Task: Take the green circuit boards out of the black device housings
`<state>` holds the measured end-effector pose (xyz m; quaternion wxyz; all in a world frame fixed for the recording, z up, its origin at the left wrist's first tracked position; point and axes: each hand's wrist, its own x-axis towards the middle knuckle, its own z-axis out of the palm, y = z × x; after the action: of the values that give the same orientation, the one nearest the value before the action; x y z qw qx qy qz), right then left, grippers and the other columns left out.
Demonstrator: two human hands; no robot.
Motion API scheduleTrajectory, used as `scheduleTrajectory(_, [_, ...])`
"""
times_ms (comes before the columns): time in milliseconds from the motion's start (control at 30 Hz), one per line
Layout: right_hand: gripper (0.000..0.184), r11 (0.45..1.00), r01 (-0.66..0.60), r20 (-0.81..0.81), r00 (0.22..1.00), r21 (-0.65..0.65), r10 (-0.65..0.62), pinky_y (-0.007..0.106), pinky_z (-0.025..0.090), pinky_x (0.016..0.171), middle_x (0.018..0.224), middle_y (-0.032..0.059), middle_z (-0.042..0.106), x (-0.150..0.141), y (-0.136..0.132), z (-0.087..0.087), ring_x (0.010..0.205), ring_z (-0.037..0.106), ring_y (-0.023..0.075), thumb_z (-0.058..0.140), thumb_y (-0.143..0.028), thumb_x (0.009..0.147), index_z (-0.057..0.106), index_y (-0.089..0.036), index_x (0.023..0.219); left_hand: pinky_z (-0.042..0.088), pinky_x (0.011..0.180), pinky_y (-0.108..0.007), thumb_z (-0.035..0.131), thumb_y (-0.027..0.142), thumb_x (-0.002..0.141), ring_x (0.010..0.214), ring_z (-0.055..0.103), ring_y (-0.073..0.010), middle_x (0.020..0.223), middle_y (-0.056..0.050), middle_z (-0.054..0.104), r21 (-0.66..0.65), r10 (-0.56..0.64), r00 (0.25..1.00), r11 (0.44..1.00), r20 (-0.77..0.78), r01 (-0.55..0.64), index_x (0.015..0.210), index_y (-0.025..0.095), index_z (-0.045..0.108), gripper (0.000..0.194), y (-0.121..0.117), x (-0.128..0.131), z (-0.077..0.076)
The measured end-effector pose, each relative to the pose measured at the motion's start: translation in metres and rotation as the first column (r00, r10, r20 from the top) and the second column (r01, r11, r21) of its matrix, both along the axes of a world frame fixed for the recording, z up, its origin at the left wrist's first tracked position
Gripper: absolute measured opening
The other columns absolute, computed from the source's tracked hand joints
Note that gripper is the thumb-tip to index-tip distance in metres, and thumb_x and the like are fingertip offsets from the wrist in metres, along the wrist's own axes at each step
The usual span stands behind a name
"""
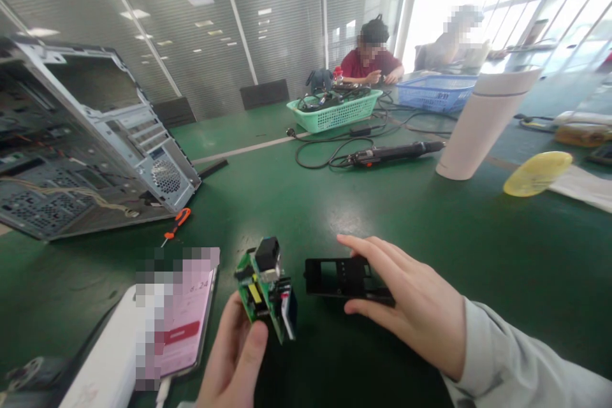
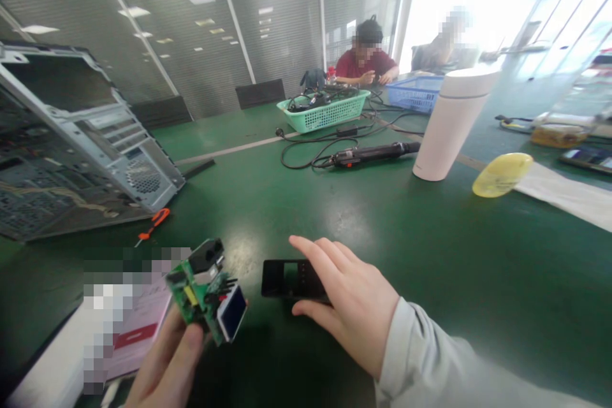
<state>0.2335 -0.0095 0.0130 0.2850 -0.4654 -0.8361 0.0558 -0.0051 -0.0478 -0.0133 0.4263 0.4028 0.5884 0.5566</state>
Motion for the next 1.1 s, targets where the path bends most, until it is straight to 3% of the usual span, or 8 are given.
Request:
scheduleTrajectory(267, [0.036,0.999,0.032,-0.089,0.995,-0.027,-0.035,0.036,0.048,0.087,0.111,0.0046,0.055,-0.002,0.001,-0.002,0.1,0.054,0.0179,0.054,-0.032,0.093,0.046,-0.022,0.127,0.057,0.069,-0.043,0.066,0.062,0.073,0.085,0.074,-0.0371,0.095,-0.016,0.079,-0.11,-0.224,0.932,0.958,0.284,0.263,0.098,0.017,0.073,0.053,0.02,-0.008,-0.003])
scheduleTrajectory(500, [0.051,0.869,-0.033,-0.451,0.864,-0.493,-0.223,0.03,0.051,0.085,0.104,0.0058,0.063,-0.002,0.004,0.004,0.096,0.06,0.0179,0.035,-0.058,0.096,0.064,-0.018,0.105,0.058,0.062,-0.037,0.074,0.055,0.069,0.076,0.076,-0.033,0.094,-0.013,0.08,-0.081,-0.202,0.909,0.966,0.365,0.247,0.096,0.019,0.073,0.045,0.018,-0.006,-0.004])
scheduleTrajectory(700, [0.062,0.13,-0.715,-0.687,0.58,-0.687,-0.438,0.015,0.046,0.052,0.073,0.0064,0.06,-0.004,0.005,-0.001,0.056,0.059,0.0088,0.03,-0.063,0.097,0.061,-0.009,0.094,0.059,0.062,-0.037,0.073,0.052,0.072,0.074,0.076,-0.0322,0.093,-0.011,0.08,-0.063,-0.158,0.941,0.981,0.299,0.185,0.105,0.019,0.071,0.047,0.01,-0.002,0.001])
scheduleTrajectory(767, [0.06,0.032,-0.815,-0.71,0.484,-0.578,-0.512,0.011,0.045,0.052,0.074,0.0051,0.06,-0.007,0.002,-0.002,0.054,0.058,0.0053,0.026,-0.058,0.1,0.059,-0.009,0.104,0.058,0.061,-0.037,0.071,0.052,0.074,0.074,0.076,-0.032,0.093,-0.011,0.08,-0.058,-0.153,0.948,0.983,0.28,0.176,0.104,0.019,0.072,0.045,0.01,-0.001,0.003])
scheduleTrajectory(867, [0.06,0.132,-0.765,-0.717,0.509,-0.63,-0.476,0.013,0.048,0.057,0.08,0.0059,0.06,-0.003,0.0,-0.003,0.062,0.06,0.0071,0.039,-0.066,0.093,0.06,-0.011,0.103,0.058,0.06,-0.034,0.069,0.054,0.076,0.074,0.075,-0.0297,0.09,-0.01,0.08,-0.045,-0.158,0.947,0.983,0.279,0.177,0.1,0.021,0.073,0.041,0.011,0.0,0.003])
scheduleTrajectory(967, [0.065,0.615,-0.356,-0.634,0.705,-0.704,-0.318,0.026,0.055,0.072,0.096,0.0083,0.061,0.021,0.003,-0.005,0.085,0.062,0.0168,0.051,-0.074,0.082,0.06,-0.016,0.11,0.057,0.059,-0.033,0.07,0.055,0.075,0.073,0.074,-0.0282,0.084,-0.008,0.08,-0.045,-0.158,0.946,0.983,0.284,0.178,0.099,0.02,0.073,0.042,0.012,0.0,0.002])
scheduleTrajectory(1033, [0.067,0.887,0.089,-0.415,0.86,-0.453,-0.298,0.039,0.053,0.085,0.106,0.009,0.059,0.052,0.007,-0.006,0.098,0.058,0.0233,0.046,-0.075,0.083,0.058,-0.02,0.118,0.057,0.061,-0.033,0.07,0.056,0.074,0.074,0.074,-0.0281,0.081,-0.008,0.079,-0.052,-0.154,0.945,0.983,0.29,0.176,0.097,0.019,0.074,0.044,0.012,0.0,0.0])
scheduleTrajectory(1100, [0.072,0.92,0.381,-0.127,0.912,-0.096,-0.391,0.051,0.047,0.089,0.106,0.0114,0.057,0.095,0.01,-0.01,0.1,0.055,0.029,0.034,-0.079,0.085,0.057,-0.021,0.122,0.057,0.064,-0.034,0.07,0.058,0.073,0.072,0.073,-0.0265,0.079,-0.007,0.078,-0.07,-0.135,0.946,0.984,0.294,0.162,0.096,0.019,0.074,0.045,0.011,-0.001,-0.002])
